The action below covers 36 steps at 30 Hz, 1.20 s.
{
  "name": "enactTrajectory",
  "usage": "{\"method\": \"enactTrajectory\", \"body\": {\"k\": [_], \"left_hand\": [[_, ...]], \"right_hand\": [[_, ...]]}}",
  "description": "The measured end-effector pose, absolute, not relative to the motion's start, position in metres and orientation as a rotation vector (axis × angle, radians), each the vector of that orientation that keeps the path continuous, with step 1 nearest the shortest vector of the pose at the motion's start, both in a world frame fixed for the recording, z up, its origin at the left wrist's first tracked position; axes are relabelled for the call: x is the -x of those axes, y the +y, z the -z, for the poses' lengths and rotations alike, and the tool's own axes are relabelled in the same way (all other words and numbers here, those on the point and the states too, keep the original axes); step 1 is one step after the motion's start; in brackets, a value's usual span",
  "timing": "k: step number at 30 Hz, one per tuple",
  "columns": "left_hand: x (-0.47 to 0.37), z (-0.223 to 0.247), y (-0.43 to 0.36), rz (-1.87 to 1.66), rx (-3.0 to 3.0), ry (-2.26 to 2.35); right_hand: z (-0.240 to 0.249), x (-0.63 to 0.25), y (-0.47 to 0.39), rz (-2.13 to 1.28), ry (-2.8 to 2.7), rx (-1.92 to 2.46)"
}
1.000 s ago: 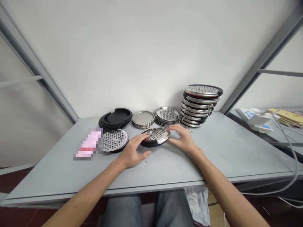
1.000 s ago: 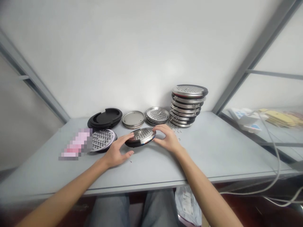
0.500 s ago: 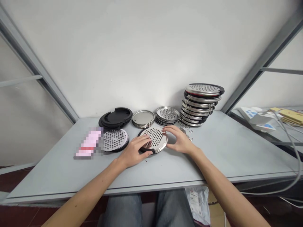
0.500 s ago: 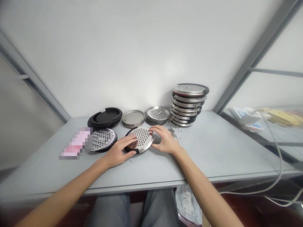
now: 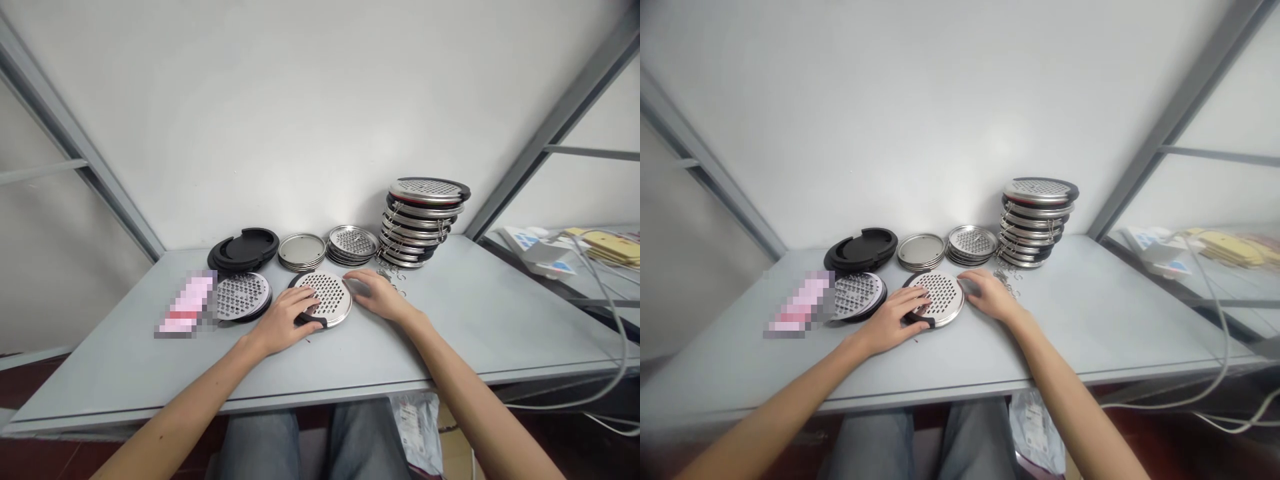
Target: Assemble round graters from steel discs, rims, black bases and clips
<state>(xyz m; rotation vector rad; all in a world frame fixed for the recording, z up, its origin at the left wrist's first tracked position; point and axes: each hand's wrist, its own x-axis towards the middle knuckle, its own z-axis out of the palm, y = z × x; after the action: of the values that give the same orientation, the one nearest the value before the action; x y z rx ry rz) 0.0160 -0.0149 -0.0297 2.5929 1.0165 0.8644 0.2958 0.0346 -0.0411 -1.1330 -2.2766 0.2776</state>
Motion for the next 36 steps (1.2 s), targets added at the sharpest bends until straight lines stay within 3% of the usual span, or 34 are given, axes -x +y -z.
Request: {"method": "enactTrajectory", "body": {"k": [8,15,21,29,36], "left_hand": [[-0.015,0.029,-0.016,-0.863,-2.563,1.029],[-0.013,0.032,-0.015,-0.825,-2.600,1.027],[-0.012,0.036,-0.012,-0.787,-2.751,0.921],[-0.010,0.028,-0.013,-1.074,-2.479,0.803],[-0.008,0.028,-0.015,-1.266,-2.285,0.919]], "right_hand": [[0.045,-0.312,0.043,-0.040,-2.097,1.539],[0.046,-0.314,0.043,-0.116,-2.033,1.771],[0.041,-0.308,0.039,-0.103,-2.118,1.435],[0.035,-0.290,0.029,-0.252,-2.229,0.819],[0.033,-0.288,0.027,-0.334,-1.918,0.898]]}}
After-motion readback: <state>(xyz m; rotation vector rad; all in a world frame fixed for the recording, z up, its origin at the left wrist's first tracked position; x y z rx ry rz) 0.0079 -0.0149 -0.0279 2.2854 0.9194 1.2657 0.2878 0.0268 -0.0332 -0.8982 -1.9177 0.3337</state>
